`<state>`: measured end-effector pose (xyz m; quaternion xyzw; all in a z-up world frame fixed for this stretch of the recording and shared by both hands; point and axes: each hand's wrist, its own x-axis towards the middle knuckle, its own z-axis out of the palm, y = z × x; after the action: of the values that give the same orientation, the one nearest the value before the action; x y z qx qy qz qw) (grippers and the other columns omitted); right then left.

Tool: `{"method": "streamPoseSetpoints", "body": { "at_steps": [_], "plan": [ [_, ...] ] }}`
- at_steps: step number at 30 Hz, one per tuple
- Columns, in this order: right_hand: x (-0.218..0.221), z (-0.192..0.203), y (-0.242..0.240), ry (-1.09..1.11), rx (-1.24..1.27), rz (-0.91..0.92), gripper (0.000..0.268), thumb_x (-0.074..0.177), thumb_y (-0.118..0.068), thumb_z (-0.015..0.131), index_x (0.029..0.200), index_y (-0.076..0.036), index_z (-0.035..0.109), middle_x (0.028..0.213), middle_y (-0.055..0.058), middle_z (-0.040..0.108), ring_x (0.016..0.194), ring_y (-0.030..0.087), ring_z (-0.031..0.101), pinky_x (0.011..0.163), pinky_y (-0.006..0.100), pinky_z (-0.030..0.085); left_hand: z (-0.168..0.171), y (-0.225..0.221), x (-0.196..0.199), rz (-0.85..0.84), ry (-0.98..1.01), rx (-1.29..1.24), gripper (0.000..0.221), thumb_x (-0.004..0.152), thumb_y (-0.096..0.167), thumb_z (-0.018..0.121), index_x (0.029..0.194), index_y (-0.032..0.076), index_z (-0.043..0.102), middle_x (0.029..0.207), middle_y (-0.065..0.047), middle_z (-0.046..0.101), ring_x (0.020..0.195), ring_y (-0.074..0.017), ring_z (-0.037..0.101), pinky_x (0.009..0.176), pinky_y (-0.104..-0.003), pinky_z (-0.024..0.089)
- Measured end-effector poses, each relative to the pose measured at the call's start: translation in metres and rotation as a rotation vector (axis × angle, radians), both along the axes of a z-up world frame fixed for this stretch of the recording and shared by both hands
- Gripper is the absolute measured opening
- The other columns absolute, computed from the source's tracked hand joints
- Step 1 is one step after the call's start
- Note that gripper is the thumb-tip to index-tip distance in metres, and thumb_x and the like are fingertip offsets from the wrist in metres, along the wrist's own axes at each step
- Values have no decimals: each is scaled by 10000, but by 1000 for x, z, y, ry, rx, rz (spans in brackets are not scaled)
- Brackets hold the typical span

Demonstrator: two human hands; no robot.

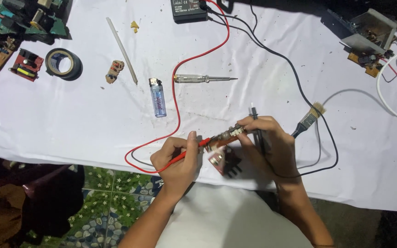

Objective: Testing electronic components on a circuit board using a multimeter and probes

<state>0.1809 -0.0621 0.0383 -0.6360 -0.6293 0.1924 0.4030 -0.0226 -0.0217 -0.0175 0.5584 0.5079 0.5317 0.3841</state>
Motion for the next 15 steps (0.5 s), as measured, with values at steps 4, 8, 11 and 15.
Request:
{"method": "streamPoseSetpoints", "body": {
  "at_steps": [4, 8, 11, 15],
  "plan": [
    [16, -33, -14, 36, 61, -40, 285, 920, -119, 811, 1077, -91, 575, 1021, 59, 760, 903, 211, 791, 773, 301, 623, -2, -1, -2, 16, 1, 5, 301, 916, 93, 771, 655, 96, 623, 455, -84, 639, 337, -196, 576, 417, -256, 426],
    [22, -55, -22, 17, 126, -94, 324, 871, -143, 881, 1036, -77, 610, 940, 70, 729, 894, 246, 741, 783, 343, 613, 4, -1, 0, 27, -13, 13, 287, 918, 90, 771, 669, 94, 626, 473, -81, 659, 344, -193, 580, 428, -263, 435],
    [4, -40, -16, 29, 91, -83, 306, 873, -199, 883, 1029, -93, 642, 912, 39, 724, 868, 220, 738, 803, 316, 606, 6, -1, -1, 24, -18, 16, 280, 918, 105, 776, 679, 94, 631, 487, -84, 669, 351, -194, 588, 429, -258, 432],
    [-9, -21, -11, -65, 78, -39, 353, 926, -304, 833, 1100, -106, 598, 897, 43, 735, 796, 219, 764, 748, 323, 626, 25, 1, 11, -14, -55, 25, 265, 878, 81, 803, 663, 91, 649, 429, -64, 602, 338, -165, 541, 405, -249, 393]
  ]
}}
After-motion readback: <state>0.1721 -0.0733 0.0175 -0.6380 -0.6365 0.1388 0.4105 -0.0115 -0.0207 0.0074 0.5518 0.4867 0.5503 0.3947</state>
